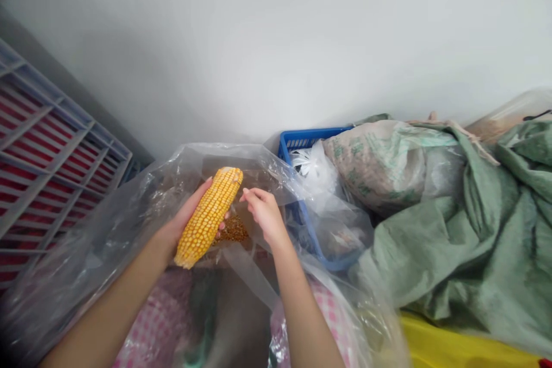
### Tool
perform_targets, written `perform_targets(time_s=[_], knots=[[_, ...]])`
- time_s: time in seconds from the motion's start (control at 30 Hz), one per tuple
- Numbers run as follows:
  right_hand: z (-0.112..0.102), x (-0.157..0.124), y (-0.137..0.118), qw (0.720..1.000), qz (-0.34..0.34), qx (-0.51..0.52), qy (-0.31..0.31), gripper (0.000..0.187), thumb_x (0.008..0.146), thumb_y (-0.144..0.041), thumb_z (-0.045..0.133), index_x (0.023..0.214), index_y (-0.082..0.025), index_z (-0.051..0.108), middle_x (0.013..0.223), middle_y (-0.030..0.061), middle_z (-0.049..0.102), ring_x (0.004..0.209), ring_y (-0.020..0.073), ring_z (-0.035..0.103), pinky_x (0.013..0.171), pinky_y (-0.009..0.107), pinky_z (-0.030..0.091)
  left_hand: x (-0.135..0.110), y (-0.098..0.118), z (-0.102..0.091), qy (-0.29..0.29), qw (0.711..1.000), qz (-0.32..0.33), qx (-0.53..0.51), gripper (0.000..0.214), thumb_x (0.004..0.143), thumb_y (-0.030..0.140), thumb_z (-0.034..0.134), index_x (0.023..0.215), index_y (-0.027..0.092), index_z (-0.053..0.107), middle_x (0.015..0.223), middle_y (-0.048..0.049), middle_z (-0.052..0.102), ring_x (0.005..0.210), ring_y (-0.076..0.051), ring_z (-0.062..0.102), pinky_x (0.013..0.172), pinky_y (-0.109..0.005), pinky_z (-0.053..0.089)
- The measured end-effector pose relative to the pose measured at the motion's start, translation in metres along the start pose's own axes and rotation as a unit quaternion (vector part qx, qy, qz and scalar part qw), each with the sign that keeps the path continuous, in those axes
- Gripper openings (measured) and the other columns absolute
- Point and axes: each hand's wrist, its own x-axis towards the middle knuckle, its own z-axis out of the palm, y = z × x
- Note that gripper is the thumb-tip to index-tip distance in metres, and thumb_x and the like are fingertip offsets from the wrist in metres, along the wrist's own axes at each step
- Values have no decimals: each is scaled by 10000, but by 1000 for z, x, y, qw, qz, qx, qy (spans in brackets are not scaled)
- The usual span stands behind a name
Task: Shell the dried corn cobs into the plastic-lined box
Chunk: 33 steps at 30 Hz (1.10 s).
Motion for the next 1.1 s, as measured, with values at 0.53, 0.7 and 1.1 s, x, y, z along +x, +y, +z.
perform_targets(time_s=[0.53, 0.7, 1.1], knots=[[-8, -2, -3, 999, -19, 31, -25, 285, 755, -424, 516, 657, -157, 517, 442, -63, 396, 372, 28, 248, 368, 190, 108, -3, 1, 2, -26, 999, -18, -17, 546, 761, 654, 340, 848, 158, 552, 603, -71, 612, 454, -178, 593, 405, -280, 491], [-7, -1, 0, 1000, -16, 4, -25, 316, 772, -448, 488, 655, -157, 522, 446, -62, 388, 371, 33, 244, 377, 199, 129, -4, 2, 1, -43, 998, -23, -33, 539, 763, 648, 341, 854, 160, 551, 600, -68, 603, 449, -173, 586, 402, -278, 485], [-11, -9, -10, 936, -241, -167, 194, 334, 847, -428, 395, 686, -176, 543, 556, -25, 454, 525, 91, 418, 524, 213, 311, -4, 1, 4, 21, 1000, 3, 10, 556, 738, 650, 398, 872, 136, 562, 588, -74, 619, 461, -190, 603, 403, -276, 490]])
